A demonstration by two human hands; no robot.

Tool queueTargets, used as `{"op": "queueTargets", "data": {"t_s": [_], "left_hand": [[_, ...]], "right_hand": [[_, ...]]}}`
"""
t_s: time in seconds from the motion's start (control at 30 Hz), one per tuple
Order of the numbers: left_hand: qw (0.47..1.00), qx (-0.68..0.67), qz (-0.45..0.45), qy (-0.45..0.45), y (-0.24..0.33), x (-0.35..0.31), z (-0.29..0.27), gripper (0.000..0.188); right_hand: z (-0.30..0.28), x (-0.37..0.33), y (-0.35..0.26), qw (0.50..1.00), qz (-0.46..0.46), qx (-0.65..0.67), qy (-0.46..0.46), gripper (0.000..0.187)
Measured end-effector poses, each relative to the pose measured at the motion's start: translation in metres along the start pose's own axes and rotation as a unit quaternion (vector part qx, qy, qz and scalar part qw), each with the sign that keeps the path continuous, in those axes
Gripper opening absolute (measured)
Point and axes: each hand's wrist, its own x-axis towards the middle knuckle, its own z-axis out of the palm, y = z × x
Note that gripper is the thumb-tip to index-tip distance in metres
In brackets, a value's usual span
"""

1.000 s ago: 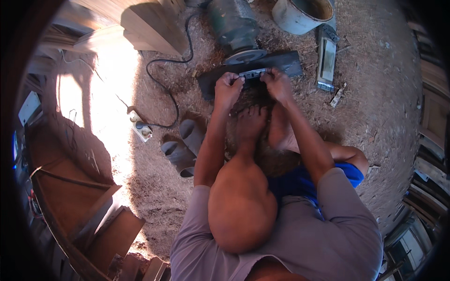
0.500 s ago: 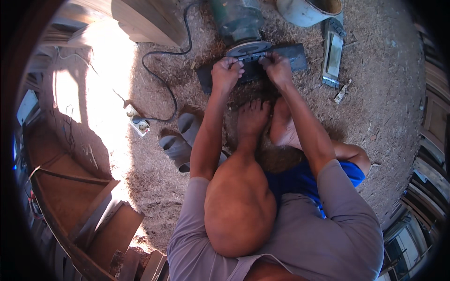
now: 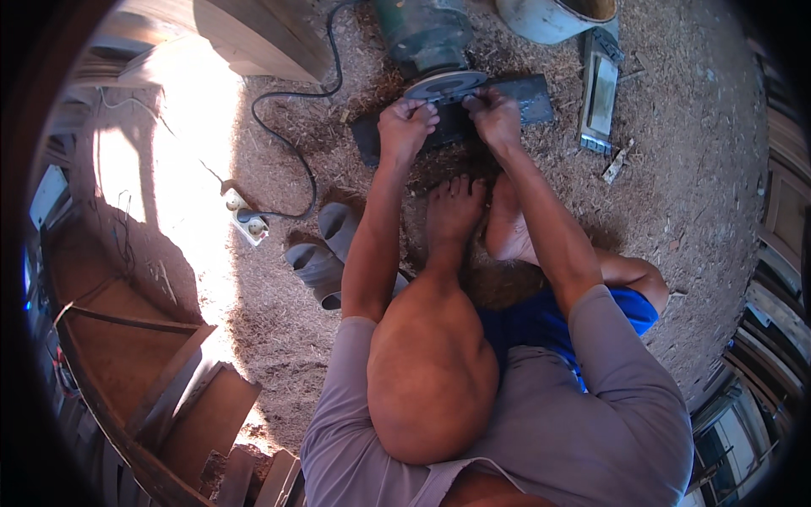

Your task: The person sharpens a metal plate by pressing it against a rotating bench grinder. They periodically dip the plate into a container of water and wipe it with their fingers.

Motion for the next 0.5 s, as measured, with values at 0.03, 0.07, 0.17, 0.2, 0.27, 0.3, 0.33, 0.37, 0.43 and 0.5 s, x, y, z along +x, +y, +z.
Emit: {"op": "queueTargets", "data": {"t_s": [0.03, 0.07, 0.17, 0.2, 0.27, 0.3, 0.33, 0.37, 0.43, 0.5], "left_hand": [[1.0, -0.003, 0.001, -0.004, 0.0, 0.001, 0.0, 0.015], [1.0, -0.006, 0.001, -0.009, 0.0, 0.002, 0.0, 0.015], [1.0, -0.021, -0.009, -0.006, 0.002, 0.001, 0.0, 0.015], [1.0, -0.028, -0.007, -0.011, 0.002, 0.001, 0.001, 0.015], [0.999, -0.039, -0.004, -0.016, 0.0, 0.002, -0.002, 0.015], [0.999, -0.047, -0.002, -0.015, -0.001, 0.002, -0.005, 0.015], [0.998, -0.055, 0.0, -0.013, -0.003, 0.002, -0.008, 0.015], [0.998, -0.064, 0.002, -0.014, -0.003, 0.002, -0.008, 0.015], [0.998, -0.068, -0.004, -0.016, -0.003, 0.001, -0.009, 0.016], [0.997, -0.07, -0.007, -0.017, 0.0, -0.001, -0.01, 0.017]], "right_hand": [[0.001, 0.001, 0.001, 1.0, 0.006, -0.003, 0.002, 0.027], [0.001, 0.001, 0.001, 1.0, 0.013, -0.007, 0.003, 0.028], [0.002, 0.002, 0.003, 0.999, 0.024, -0.032, 0.019, 0.03], [0.001, 0.004, 0.004, 0.999, 0.027, -0.036, 0.019, 0.03], [0.003, 0.004, 0.003, 0.998, 0.032, -0.043, 0.015, 0.03], [0.004, 0.002, 0.0, 0.998, 0.031, -0.045, 0.015, 0.03], [0.005, -0.001, -0.002, 0.998, 0.03, -0.047, 0.014, 0.03], [0.004, -0.001, -0.003, 0.998, 0.03, -0.05, 0.016, 0.031], [0.005, -0.001, -0.002, 0.998, 0.014, -0.058, 0.021, 0.031], [0.007, 0.0, -0.001, 0.998, 0.011, -0.061, 0.02, 0.031]]}}
